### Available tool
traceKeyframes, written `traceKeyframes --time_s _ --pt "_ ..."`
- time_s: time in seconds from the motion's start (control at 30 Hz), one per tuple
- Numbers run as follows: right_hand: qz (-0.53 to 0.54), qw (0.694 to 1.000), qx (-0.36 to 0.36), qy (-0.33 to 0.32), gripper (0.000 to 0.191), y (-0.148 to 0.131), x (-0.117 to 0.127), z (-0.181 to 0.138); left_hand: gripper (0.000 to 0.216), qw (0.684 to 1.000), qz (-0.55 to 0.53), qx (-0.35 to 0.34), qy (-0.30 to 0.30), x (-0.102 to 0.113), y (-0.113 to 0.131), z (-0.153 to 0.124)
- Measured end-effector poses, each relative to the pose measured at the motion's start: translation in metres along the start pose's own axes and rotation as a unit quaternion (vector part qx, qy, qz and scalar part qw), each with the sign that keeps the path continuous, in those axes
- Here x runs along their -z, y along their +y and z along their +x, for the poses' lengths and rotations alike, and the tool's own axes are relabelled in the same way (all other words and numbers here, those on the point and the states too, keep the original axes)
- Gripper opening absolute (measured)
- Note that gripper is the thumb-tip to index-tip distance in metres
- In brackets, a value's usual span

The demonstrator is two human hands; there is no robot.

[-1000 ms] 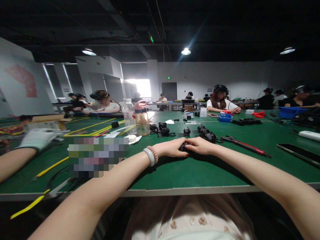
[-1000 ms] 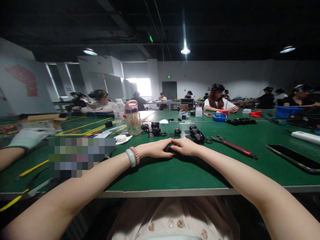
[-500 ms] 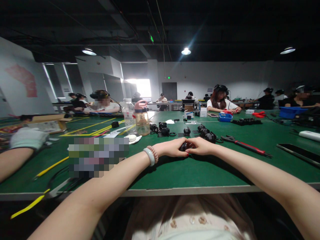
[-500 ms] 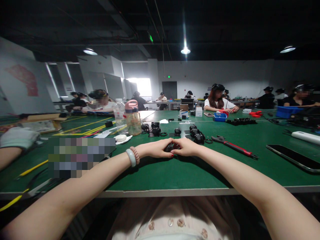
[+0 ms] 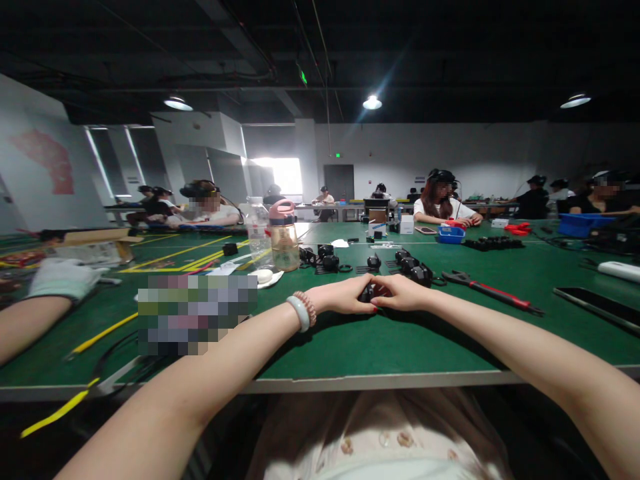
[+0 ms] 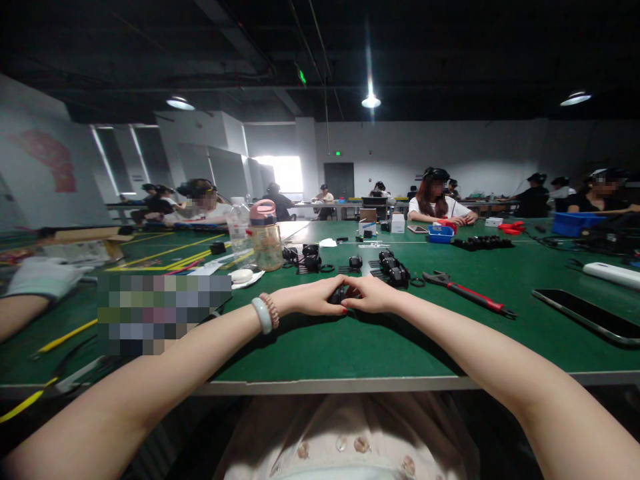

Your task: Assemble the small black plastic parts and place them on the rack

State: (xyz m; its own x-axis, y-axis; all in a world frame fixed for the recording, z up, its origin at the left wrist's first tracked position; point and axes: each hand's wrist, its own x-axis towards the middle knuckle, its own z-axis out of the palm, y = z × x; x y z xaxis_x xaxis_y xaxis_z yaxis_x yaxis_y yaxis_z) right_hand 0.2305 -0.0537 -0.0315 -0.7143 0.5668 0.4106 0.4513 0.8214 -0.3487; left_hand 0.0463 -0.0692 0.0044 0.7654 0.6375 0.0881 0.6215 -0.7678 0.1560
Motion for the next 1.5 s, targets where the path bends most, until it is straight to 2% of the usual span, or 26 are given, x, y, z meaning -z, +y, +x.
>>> traceKeyframes --time_s 0.17,0.63,0.9,1.03,1.27,1.5 --pt "-0.020 1.000 0.000 0.013 0.049 -0.004 0.000 -0.002 0.054 1.000 -0.006 0.000 -0.002 0.001 0.001 -0.001" --pt "-0.039 0.999 0.009 0.017 0.043 -0.006 0.001 -0.001 0.054 1.000 -0.013 0.000 -0.007 0.002 0.002 -0.001" --pt "-0.041 0.999 0.005 0.018 0.038 -0.007 0.001 0.000 0.062 0.999 -0.014 0.033 -0.032 0.011 -0.003 -0.001" --pt "-0.048 0.999 0.004 0.020 0.038 -0.006 0.000 0.001 0.062 0.999 -0.007 0.028 -0.019 0.014 -0.007 0.000" --pt "-0.049 0.999 -0.011 0.022 0.039 -0.006 -0.001 0.000 0.062 0.999 -0.005 0.015 0.043 0.006 -0.007 0.004" --pt "-0.049 0.998 0.002 0.025 0.037 -0.006 0.000 0.001 0.059 0.999 -0.020 0.036 0.029 -0.002 -0.008 0.006"
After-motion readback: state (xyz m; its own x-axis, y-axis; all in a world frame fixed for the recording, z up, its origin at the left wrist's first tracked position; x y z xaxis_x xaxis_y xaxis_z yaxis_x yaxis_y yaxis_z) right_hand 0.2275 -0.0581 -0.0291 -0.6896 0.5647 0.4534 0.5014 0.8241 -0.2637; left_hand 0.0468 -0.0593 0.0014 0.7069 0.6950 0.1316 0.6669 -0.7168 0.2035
